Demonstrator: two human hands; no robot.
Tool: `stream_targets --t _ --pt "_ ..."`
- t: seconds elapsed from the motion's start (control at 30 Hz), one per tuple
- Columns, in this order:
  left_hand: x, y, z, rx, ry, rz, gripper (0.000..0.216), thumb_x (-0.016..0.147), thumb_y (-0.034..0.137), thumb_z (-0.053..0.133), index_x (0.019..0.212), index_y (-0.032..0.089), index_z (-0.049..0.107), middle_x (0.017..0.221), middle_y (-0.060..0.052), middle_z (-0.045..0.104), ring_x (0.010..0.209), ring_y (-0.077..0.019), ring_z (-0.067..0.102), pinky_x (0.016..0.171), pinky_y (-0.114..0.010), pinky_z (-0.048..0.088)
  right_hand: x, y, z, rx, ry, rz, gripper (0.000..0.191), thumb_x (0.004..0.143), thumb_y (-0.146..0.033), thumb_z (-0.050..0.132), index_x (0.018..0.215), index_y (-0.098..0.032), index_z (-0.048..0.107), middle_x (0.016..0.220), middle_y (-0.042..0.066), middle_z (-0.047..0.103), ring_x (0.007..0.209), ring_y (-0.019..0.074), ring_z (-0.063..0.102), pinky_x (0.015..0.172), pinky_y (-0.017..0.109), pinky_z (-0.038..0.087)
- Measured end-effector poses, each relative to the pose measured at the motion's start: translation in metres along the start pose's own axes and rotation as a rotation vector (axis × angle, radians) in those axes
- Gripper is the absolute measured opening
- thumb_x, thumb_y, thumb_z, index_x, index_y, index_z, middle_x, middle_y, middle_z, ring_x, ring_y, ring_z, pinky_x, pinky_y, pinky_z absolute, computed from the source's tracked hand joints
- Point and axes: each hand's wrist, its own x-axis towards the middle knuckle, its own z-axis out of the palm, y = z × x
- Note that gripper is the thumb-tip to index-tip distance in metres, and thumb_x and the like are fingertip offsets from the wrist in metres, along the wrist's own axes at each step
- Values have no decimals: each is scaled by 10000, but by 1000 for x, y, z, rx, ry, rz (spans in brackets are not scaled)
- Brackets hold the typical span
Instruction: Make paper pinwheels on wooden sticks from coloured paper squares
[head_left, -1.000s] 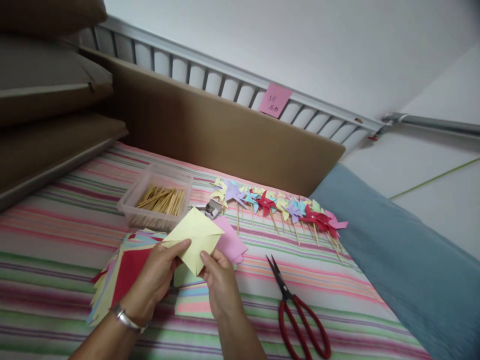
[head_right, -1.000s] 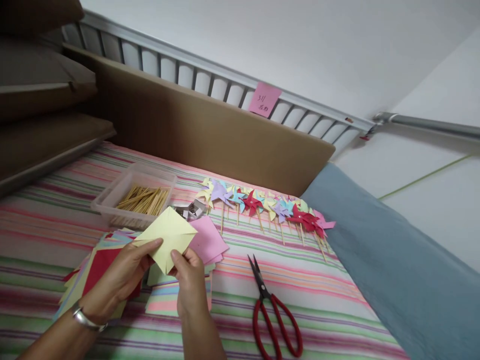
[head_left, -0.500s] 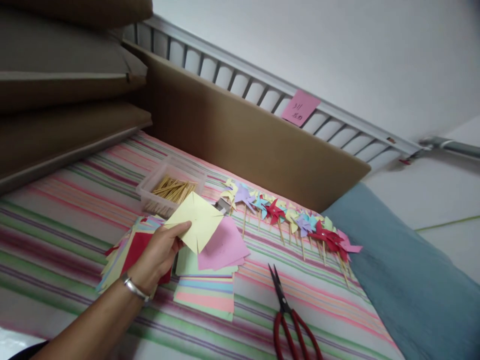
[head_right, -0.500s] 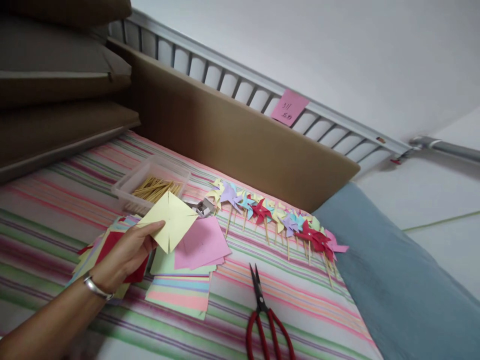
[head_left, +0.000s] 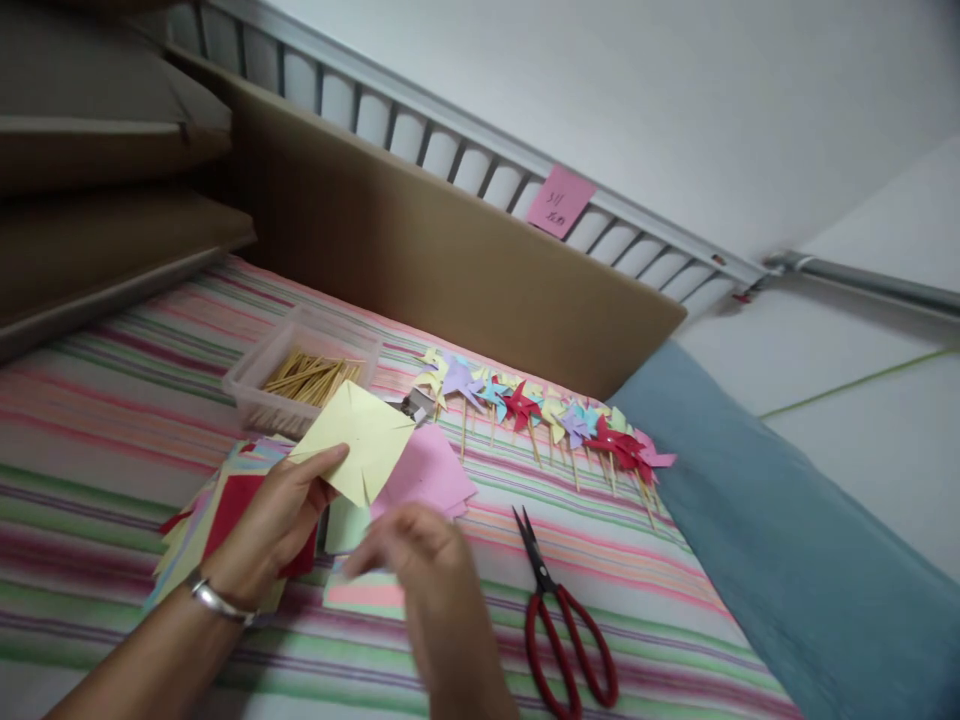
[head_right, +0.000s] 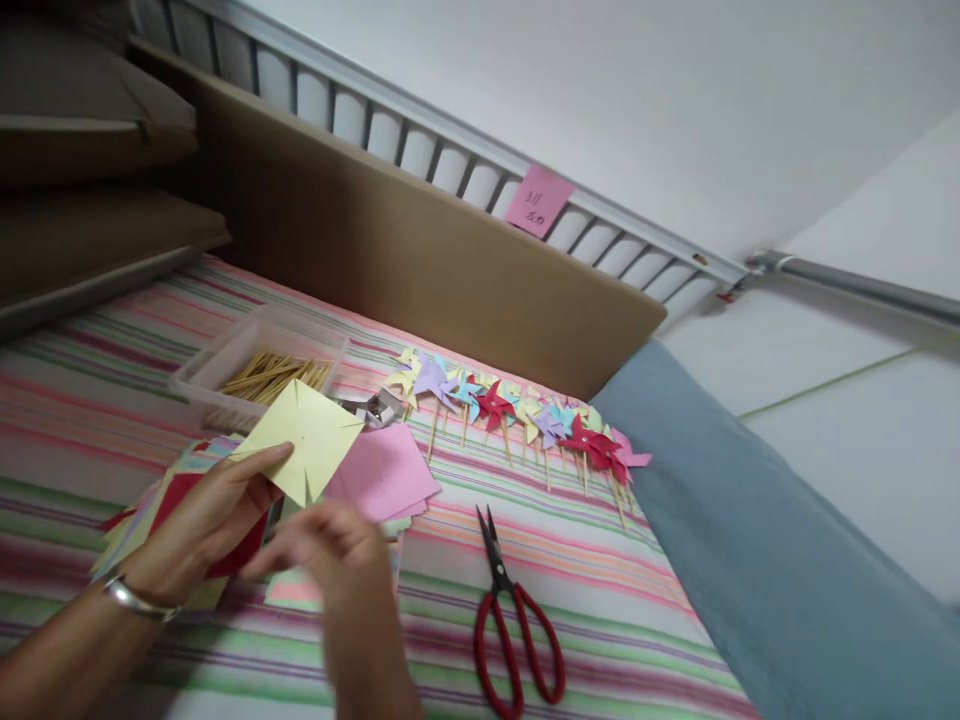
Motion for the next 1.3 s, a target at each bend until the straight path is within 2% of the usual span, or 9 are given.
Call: stream_targets --t 0.13,0.3,0.37,0.47,0.6,0.7,0.8,1.03,1.3 --pt "-2 -2 1 -14 -31 -25 212 655 145 748 865 137 724 873 -72 743 718 -174 661 600 -229 539 28 4 -5 72 212 -3 247 750 -389 657 868 -172 654 819 28 671 786 174 603 698 280 476" --pt "-7 -9 3 -6 -75 -29 231 676 202 743 896 136 714 893 -70 741 744 -178 659 657 -252 528 34 27 17 158 -13 89 204 698 -317 661 821 -155 638 753 11 655 693 149 568 622 240 426" --pt "-7 -13 4 26 -116 -25 225 679 234 746 877 133 710 901 -76 737 757 -181 658 680 -261 515 35 32 19 118 6 54 164 733 -312 624 756 -150 630 681 -3 625 635 137 532 589 236 402" --pt "-8 -19 4 100 -60 -37 291 657 269 770 913 154 694 929 -69 722 814 -179 656 717 -266 492 40 31 6 -144 188 -116 176 793 -318 584 715 -162 609 664 -2 590 653 151 526 621 252 405" --pt "-13 -22 6 6 -19 -113 396 665 344 767 1015 197 653 1095 -76 671 1035 -219 611 872 -327 473 44 29 -12 -624 389 -511 134 851 -243 554 771 -172 634 775 45 621 783 183 556 757 297 405" --pt "-17 -19 8 -145 -177 -204 336 729 418 700 975 191 671 1069 -87 678 1033 -224 608 896 -346 482 40 30 -7 -781 296 -678 135 869 -158 531 819 -174 655 812 62 649 814 192 559 772 317 397" --pt "-19 -13 8 -218 -253 -220 263 780 394 652 917 173 690 929 -76 708 868 -194 646 782 -305 528 35 34 5 -830 170 -731 165 848 -94 535 849 -185 673 829 60 652 805 197 543 731 319 400" --pt "-11 -10 3 -162 -19 -151 143 757 59 618 886 85 675 841 -104 726 710 -164 658 649 -251 546 33 46 20 -808 23 -834 233 836 -42 515 896 -190 685 860 75 639 808 210 516 695 327 416" --pt "-9 -13 -2 -142 46 -102 131 681 53 678 809 80 685 737 -84 729 629 -169 656 573 -246 540 26 45 30 -817 -93 -834 207 862 -77 512 902 -200 673 803 51 644 770 202 515 682 329 390"
